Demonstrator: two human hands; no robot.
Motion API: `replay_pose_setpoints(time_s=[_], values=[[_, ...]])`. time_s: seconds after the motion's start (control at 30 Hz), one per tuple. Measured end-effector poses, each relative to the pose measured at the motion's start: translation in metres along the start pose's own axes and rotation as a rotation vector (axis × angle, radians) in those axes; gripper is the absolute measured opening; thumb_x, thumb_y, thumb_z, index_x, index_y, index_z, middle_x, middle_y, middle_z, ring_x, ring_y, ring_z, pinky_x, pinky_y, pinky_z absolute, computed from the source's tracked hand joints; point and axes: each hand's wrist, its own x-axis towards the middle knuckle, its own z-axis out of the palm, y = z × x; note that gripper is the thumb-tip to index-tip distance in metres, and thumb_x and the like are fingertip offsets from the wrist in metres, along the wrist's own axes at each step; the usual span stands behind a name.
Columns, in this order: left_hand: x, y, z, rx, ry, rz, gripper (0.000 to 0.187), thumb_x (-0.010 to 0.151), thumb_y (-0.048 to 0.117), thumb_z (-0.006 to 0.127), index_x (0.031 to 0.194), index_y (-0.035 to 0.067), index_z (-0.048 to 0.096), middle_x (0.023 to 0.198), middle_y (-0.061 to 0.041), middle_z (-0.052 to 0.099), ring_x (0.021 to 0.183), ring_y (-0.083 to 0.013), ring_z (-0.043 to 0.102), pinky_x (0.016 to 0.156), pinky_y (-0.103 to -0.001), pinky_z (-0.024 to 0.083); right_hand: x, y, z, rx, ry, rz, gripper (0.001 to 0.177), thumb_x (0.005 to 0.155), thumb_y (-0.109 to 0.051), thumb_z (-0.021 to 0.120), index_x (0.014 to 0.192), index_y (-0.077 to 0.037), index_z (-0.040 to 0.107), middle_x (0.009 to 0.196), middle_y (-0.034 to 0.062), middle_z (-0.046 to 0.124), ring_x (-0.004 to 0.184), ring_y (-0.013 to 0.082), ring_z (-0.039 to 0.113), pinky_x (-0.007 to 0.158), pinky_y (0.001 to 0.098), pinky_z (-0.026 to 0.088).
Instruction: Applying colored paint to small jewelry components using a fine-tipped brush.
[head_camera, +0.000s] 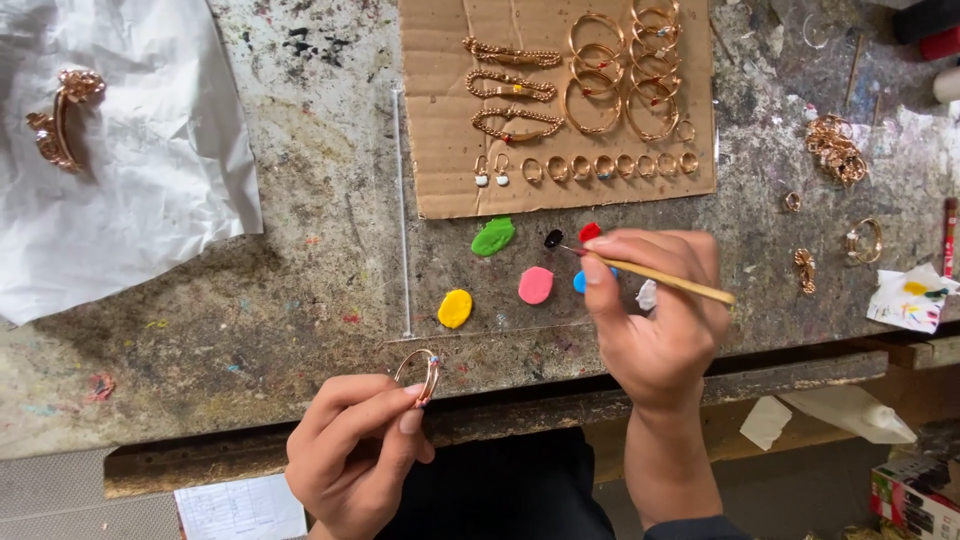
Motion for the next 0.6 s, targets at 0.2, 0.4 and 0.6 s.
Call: replay_pose_setpoints(time_s=[0.2,0.4,0.6], values=[[0.005,0.007,-0.003,-0.006,0.018,-0.031,0.014,0.091,-0.001,0.069,0.104,0.002,0.073,0.095,-0.013,0.065,0.046,-0.0084,0.069,0.046,-0.011,0.051,-0.036,-0.033,0.006,0.5,0.175,0.187,0.019,0.102,-0.025,0.061,0.103,-0.006,0.057,0.097,0.0141,0.058,0.077,0.0228,0.07,0.069,0.0262,0.062],[0.005,0.005,-0.005,0.023,0.011,-0.032,0.013,0.092,0.003,0.071,0.105,0.004,0.073,0.092,-0.011,0.067,0.051,-0.0072,0.063,0.049,-0.014,0.053,-0.04,-0.076,0.032,0.849,-0.002,0.151,0.012,0.09,-0.004,0.068,0.092,-0.009,0.057,0.091,0.0085,0.063,0.072,0.0219,0.077,0.068,0.0262,0.071],[0.001,-0.004,-0.008,0.084,-0.016,-0.01,0.013,0.092,0.009,0.073,0.105,0.007,0.074,0.09,-0.009,0.069,0.065,-0.011,0.065,0.062,-0.02,0.054,-0.046,-0.082,0.039,0.67,0.013,0.153,0.011,0.09,-0.008,0.067,0.091,-0.007,0.056,0.083,0.0101,0.066,0.074,0.0261,0.083,0.07,0.0262,0.073]])
